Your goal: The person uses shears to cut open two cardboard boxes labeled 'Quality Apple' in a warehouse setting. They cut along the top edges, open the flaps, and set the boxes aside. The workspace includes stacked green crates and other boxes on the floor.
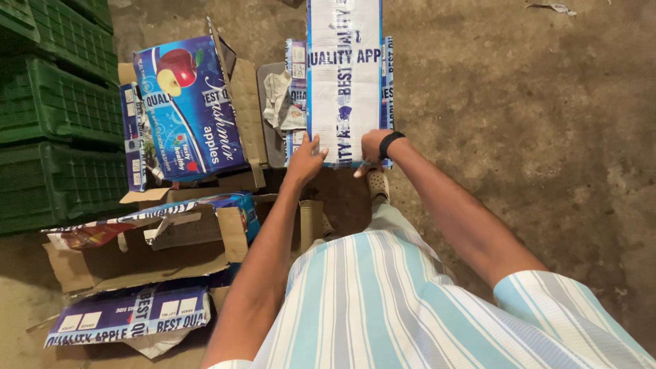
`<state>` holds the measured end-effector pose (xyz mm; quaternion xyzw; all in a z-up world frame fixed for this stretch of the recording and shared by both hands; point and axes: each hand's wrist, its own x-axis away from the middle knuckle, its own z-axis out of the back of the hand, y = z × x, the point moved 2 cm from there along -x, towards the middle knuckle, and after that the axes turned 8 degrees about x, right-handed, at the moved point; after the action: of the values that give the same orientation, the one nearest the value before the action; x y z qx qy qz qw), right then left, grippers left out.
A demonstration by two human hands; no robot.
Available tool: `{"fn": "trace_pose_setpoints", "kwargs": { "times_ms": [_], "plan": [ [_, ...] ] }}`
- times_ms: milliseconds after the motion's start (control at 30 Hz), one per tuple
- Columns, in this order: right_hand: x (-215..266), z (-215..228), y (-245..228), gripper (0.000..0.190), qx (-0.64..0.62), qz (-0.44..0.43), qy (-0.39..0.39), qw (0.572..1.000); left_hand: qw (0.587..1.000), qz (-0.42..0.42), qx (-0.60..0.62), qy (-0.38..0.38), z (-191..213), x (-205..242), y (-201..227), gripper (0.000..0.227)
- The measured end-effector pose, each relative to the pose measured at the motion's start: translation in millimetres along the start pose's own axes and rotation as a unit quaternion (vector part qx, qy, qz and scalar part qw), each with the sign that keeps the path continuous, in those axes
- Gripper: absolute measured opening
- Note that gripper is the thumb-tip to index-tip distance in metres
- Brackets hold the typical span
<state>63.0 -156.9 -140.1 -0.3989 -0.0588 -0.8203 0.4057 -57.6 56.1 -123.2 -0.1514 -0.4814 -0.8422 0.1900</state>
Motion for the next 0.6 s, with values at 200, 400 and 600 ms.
{"fn": "trace_pose_setpoints", "kwargs": {
  "times_ms": [200, 400, 600],
  "plan": [
    [25.8, 15.0, -21.8, 0.035, -0.018, -0.065, -0.089, 0.994, 1.000, 0.015, -0.005, -0.017, -0.4, 8.5, 3.3, 0.067],
    [46.8, 36.0, -44.1, 0.069, -0.051, -0.130, -0.127, 0.982, 0.999, 0.018, -0.044, -0.023, -2.5, 6.8, 14.4, 0.073],
    [47.9, 26.9, -42.1, 0.044, -0.007, -0.131, 0.006, 0.991, 0.997, 0.025, -0.064, -0.023, -2.6, 3.1, 17.9, 0.079]
  ]
}}
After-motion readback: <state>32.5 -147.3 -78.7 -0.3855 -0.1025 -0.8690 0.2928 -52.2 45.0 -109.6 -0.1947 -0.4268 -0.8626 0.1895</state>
